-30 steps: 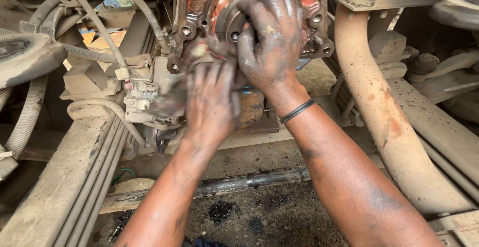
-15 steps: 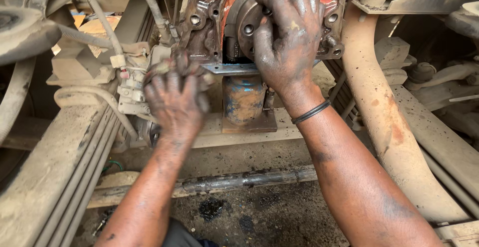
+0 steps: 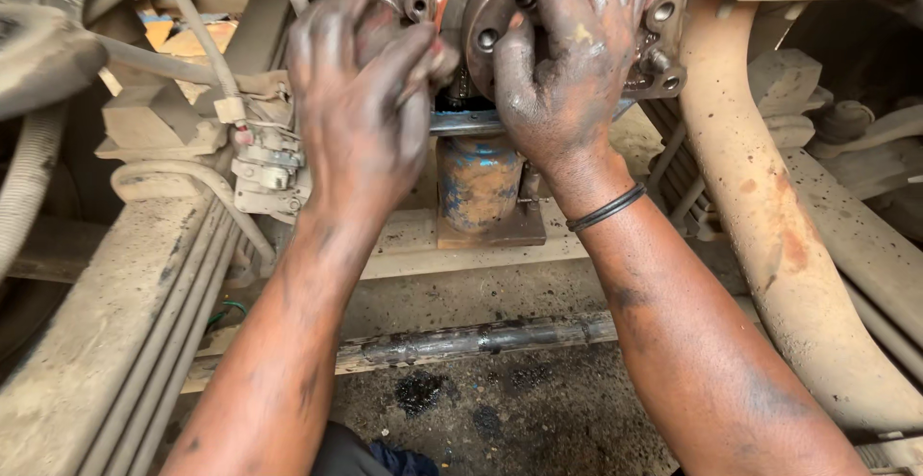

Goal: The person works underneath a vehicle, using a wrench to tighten bolts on a red engine block. They then use a blue cloth to wipe grease and dirt from the engine surface and the hydraulic jack supporting the vehicle.

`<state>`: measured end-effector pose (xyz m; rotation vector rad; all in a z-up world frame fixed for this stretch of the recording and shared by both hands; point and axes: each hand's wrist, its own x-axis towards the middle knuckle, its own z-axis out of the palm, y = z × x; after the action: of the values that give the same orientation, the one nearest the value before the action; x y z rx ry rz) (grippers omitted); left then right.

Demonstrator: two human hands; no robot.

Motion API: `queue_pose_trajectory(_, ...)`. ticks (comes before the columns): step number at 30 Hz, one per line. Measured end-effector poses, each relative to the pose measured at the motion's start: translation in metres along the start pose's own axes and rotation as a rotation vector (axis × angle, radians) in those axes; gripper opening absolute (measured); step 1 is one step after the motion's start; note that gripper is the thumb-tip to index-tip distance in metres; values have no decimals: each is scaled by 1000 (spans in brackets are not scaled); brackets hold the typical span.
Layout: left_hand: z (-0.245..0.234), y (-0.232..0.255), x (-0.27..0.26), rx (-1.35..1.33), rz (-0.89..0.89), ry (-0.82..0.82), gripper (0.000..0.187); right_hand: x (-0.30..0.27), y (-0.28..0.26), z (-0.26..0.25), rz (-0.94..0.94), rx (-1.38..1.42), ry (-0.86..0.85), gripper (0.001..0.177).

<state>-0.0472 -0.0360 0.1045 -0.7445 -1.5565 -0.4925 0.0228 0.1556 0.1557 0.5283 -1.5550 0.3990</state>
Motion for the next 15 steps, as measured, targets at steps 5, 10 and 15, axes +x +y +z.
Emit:
queue_pose_trajectory(5,16,5,-13,169,-61,27,32,-1,3,-1,-32,5,0,26)
queue_pose_trajectory(10,1,14,-27,244,-217,-127,35,-10,13,7,-18,-14,11,21)
queue_pose_trajectory(15,-16,15,-13,297,-142,-267,33,-15,19,14,-20,21,65,11)
